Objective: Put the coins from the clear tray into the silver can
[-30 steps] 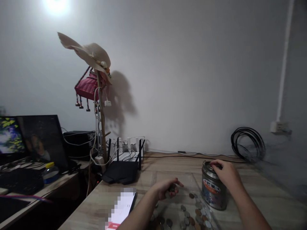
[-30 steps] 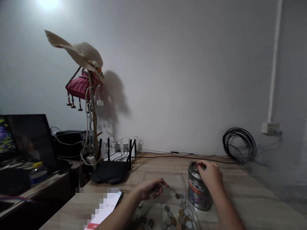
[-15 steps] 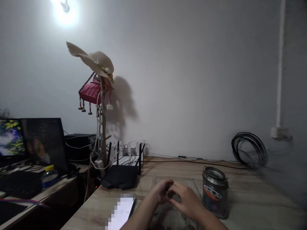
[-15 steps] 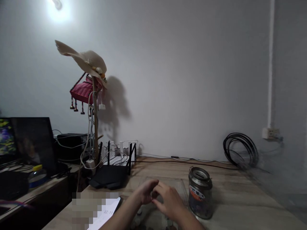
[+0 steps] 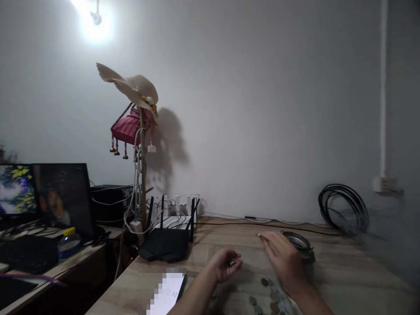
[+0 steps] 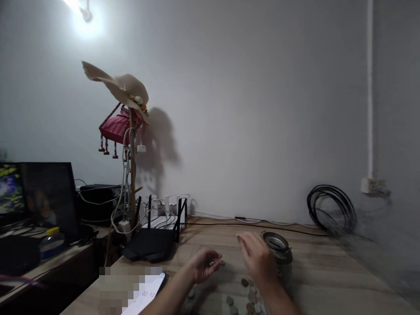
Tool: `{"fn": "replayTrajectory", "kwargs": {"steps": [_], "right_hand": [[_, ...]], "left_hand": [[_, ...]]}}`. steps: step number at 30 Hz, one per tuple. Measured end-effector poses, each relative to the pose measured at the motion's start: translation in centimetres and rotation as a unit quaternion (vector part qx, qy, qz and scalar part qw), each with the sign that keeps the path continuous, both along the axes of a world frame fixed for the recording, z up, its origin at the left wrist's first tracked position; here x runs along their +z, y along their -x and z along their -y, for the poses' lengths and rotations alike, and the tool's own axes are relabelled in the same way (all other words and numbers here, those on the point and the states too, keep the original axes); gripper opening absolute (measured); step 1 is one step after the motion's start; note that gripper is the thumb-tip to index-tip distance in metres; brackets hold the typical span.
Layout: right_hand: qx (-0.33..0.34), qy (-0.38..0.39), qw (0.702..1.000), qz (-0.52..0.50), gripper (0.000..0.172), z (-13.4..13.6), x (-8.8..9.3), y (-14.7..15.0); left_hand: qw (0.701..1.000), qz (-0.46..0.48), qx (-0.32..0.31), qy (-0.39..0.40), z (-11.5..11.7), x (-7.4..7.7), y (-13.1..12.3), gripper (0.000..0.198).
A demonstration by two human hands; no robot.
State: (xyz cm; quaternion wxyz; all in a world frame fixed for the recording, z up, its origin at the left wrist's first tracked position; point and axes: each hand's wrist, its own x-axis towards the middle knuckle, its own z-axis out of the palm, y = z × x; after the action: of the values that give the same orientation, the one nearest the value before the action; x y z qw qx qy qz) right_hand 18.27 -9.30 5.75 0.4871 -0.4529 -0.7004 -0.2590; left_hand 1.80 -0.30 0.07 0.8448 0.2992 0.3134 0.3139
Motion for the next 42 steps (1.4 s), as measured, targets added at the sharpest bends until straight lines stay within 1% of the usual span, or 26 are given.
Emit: {"fn": "replayTrajectory", "kwargs": {"steps": [1, 3, 5, 6, 7, 8, 10, 11, 13, 14, 15, 16, 18, 19, 20, 21, 23, 24, 26, 28, 29, 31, 34, 36, 39, 42], "right_hand": [[-0.043, -0.018, 0.999, -0.014, 0.019, 0.1, 0.6, -1.2], [-0.144, -0.015, 0.989, -0.034, 0.021, 0.3, 1.6, -3.5], [-0.243, 0.032, 0.968, -0.044, 0.022, 0.4, 2.1, -5.8], [-0.277, 0.07, 0.957, -0.048, 0.022, 0.4, 2.1, -6.8], [-0.295, 0.11, 0.948, -0.052, 0.022, 0.3, 2.0, -7.7], [-0.297, 0.147, 0.942, -0.058, 0.022, 0.1, 1.8, -8.5], [-0.281, 0.197, 0.936, -0.072, 0.022, -0.3, 1.3, -9.6], [-0.275, 0.209, 0.935, -0.08, 0.022, -0.5, 1.1, -9.9], [-0.282, 0.205, 0.933, -0.085, 0.022, -0.7, 0.9, -10.0], [-0.285, 0.185, 0.937, -0.083, 0.022, -0.7, 1.0, -9.8], [-0.284, 0.15, 0.944, -0.08, 0.022, -0.6, 1.2, -9.4], [-0.276, 0.101, 0.953, -0.078, 0.023, -0.5, 1.4, -8.9], [-0.235, -0.005, 0.969, -0.081, 0.024, -0.2, 1.8, -7.2], [-0.204, -0.037, 0.975, -0.081, 0.024, -0.1, 1.8, -6.2], [-0.167, -0.044, 0.982, -0.075, 0.023, 0.0, 1.7, -5.0], [-0.127, -0.025, 0.99, -0.063, 0.023, 0.0, 1.4, -3.7], [-0.051, 0.07, 0.996, -0.021, 0.022, -0.2, 0.3, -1.1], [-0.022, 0.132, 0.991, 0.003, 0.022, -0.4, -0.4, 0.2], [0.022, 0.249, 0.967, 0.046, 0.021, -0.6, -1.7, 2.3], [0.055, 0.322, 0.943, 0.067, 0.022, -0.8, -2.8, 3.6], [0.064, 0.34, 0.936, 0.067, 0.023, -0.8, -3.2, 3.9], [0.065, 0.356, 0.931, 0.05, 0.024, -1.0, -3.5, 4.1], [0.05, 0.373, 0.927, 0.003, 0.017, -1.5, -3.8, 3.8], [0.057, 0.394, 0.917, -0.036, 0.015, -2.1, -4.3, 3.6], [0.09, 0.423, 0.897, -0.088, 0.018, -2.9, -5.0, 3.4], [0.128, 0.415, 0.892, -0.123, 0.019, -3.2, -5.2, 3.4]], "left_hand": [[1.0, 0.009, 0.017, 0.003, 0.0, 0.0, 0.1, 0.006], [1.0, 0.024, 0.017, 0.006, 0.1, 0.0, 0.2, 0.007], [0.999, 0.033, -0.008, 0.004, 0.2, 0.0, 0.2, 0.011], [0.999, 0.036, -0.021, -0.001, 0.2, 0.0, 0.3, 0.014], [0.999, 0.039, -0.033, -0.007, 0.2, -0.1, 0.3, 0.017], [0.998, 0.041, -0.041, -0.014, 0.1, -0.3, 0.3, 0.021], [0.998, 0.046, -0.044, -0.028, -0.1, -0.7, 0.2, 0.027], [0.997, 0.047, -0.041, -0.034, -0.3, -0.9, 0.2, 0.029], [0.998, 0.038, -0.033, -0.044, -0.6, -1.3, 0.0, 0.034], [0.998, 0.029, -0.03, -0.048, -0.7, -1.4, 0.0, 0.037], [0.998, 0.019, -0.029, -0.051, -0.8, -1.5, -0.1, 0.039], [0.998, 0.009, -0.031, -0.054, -0.8, -1.5, -0.1, 0.041], [0.997, 0.001, -0.042, -0.06, -0.7, -1.3, -0.1, 0.04], [0.997, -0.001, -0.053, -0.064, -0.5, -1.2, -0.1, 0.039], [0.996, 0.001, -0.065, -0.069, -0.4, -1.0, 0.0, 0.037], [0.994, 0.004, -0.077, -0.075, -0.2, -0.8, 0.0, 0.034], [0.991, 0.01, -0.095, -0.09, 0.1, -0.6, 0.0, 0.028], [0.99, 0.014, -0.098, -0.099, 0.2, -0.6, 0.0, 0.025], [0.987, 0.016, -0.097, -0.127, 0.2, -0.7, -0.1, 0.02], [0.983, 0.006, -0.092, -0.156, 0.2, -0.9, -0.3, 0.016], [0.982, 0.003, -0.091, -0.168, 0.2, -1.0, -0.3, 0.014], [0.979, 0.003, -0.093, -0.183, 0.2, -1.1, -0.4, 0.012], [0.977, -0.017, -0.105, -0.185, 0.5, -1.0, -0.3, 0.012], [0.976, -0.045, -0.112, -0.18, 0.7, -0.7, -0.2, 0.013], [0.973, -0.063, -0.133, -0.178, 1.2, -0.2, 0.0, 0.011], [0.97, -0.072, -0.146, -0.182, 1.6, 0.3, 0.1, 0.01]]}}
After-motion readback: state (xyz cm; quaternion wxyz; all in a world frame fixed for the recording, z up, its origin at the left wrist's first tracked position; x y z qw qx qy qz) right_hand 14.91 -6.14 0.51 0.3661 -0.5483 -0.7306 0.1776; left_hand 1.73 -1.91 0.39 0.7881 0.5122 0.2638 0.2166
